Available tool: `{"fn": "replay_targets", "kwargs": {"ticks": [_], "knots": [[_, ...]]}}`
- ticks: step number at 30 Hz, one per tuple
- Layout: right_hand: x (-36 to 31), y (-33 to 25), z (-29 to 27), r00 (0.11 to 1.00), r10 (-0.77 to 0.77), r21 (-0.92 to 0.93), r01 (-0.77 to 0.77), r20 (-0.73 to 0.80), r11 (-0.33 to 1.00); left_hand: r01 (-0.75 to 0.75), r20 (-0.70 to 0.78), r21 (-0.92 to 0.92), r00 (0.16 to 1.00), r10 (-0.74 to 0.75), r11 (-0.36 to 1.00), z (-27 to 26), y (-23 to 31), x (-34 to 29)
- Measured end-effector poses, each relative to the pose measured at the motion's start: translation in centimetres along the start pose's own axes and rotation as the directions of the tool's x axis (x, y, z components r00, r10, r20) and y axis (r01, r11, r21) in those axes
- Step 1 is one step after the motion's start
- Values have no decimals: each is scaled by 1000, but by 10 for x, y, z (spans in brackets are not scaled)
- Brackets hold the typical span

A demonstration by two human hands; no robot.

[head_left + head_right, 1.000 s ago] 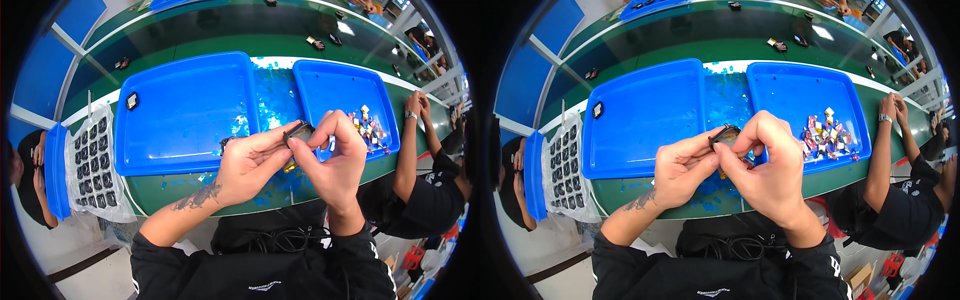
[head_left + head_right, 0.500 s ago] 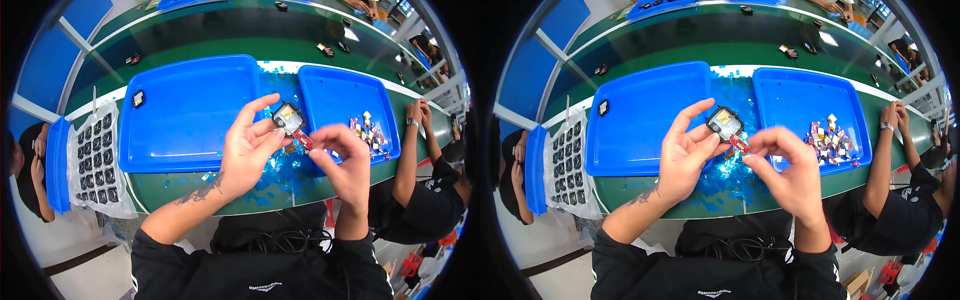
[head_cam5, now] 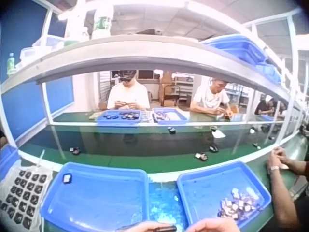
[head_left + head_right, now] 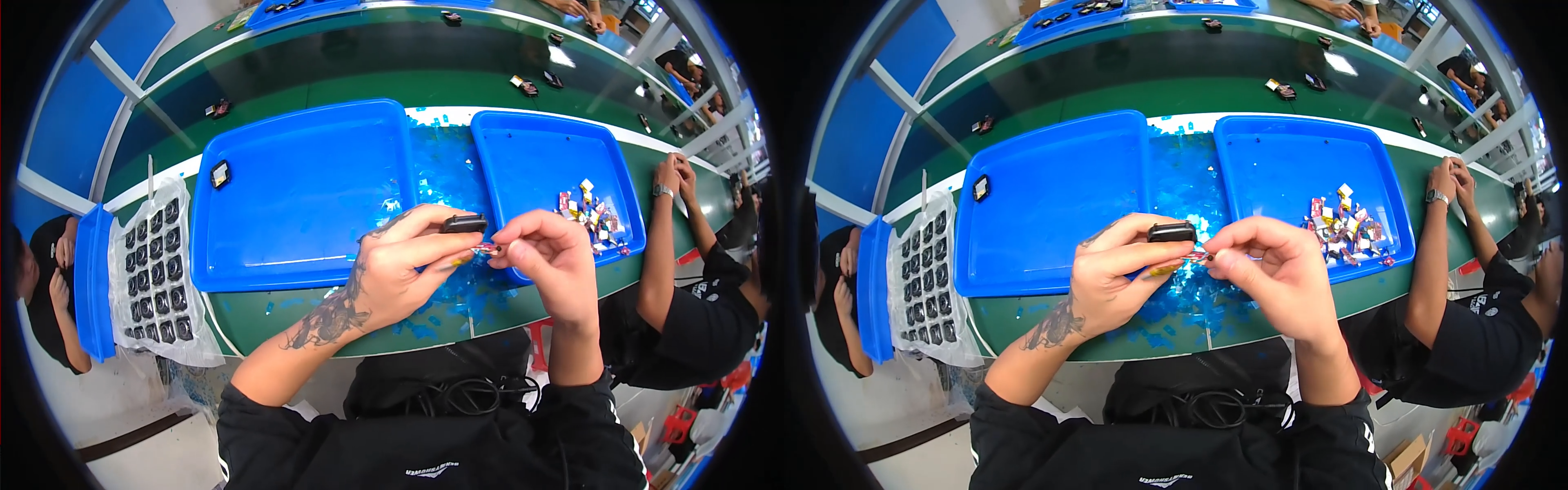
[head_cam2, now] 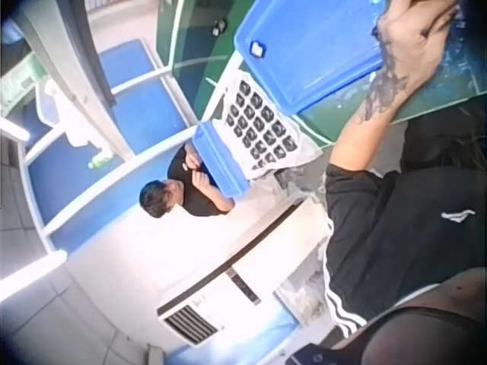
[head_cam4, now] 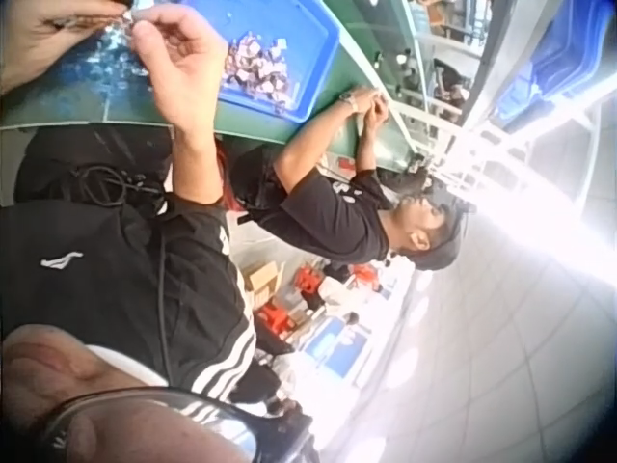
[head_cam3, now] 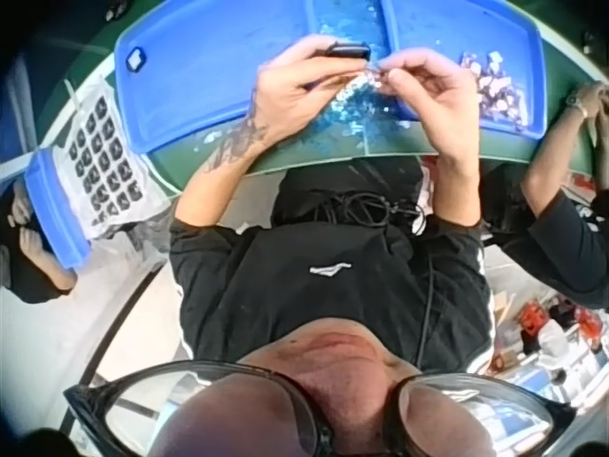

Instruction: The recorder is assembling small electronic components (possibly watch or camera modules) by hand at a production workbench.

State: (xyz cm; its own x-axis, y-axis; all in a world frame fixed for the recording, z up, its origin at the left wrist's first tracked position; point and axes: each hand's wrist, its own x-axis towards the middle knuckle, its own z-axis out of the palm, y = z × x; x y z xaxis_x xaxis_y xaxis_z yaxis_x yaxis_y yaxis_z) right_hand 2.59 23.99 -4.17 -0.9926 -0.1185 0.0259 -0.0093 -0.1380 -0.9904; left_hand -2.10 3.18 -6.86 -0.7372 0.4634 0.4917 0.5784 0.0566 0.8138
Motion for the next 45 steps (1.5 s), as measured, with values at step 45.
{"fn": "replay_targets", "kwargs": {"ticks": [45], "knots": [[6,23,27,938,-291,-413,193,-189,890,364,50,-583,908,-415,726,13,5,-6]]}}
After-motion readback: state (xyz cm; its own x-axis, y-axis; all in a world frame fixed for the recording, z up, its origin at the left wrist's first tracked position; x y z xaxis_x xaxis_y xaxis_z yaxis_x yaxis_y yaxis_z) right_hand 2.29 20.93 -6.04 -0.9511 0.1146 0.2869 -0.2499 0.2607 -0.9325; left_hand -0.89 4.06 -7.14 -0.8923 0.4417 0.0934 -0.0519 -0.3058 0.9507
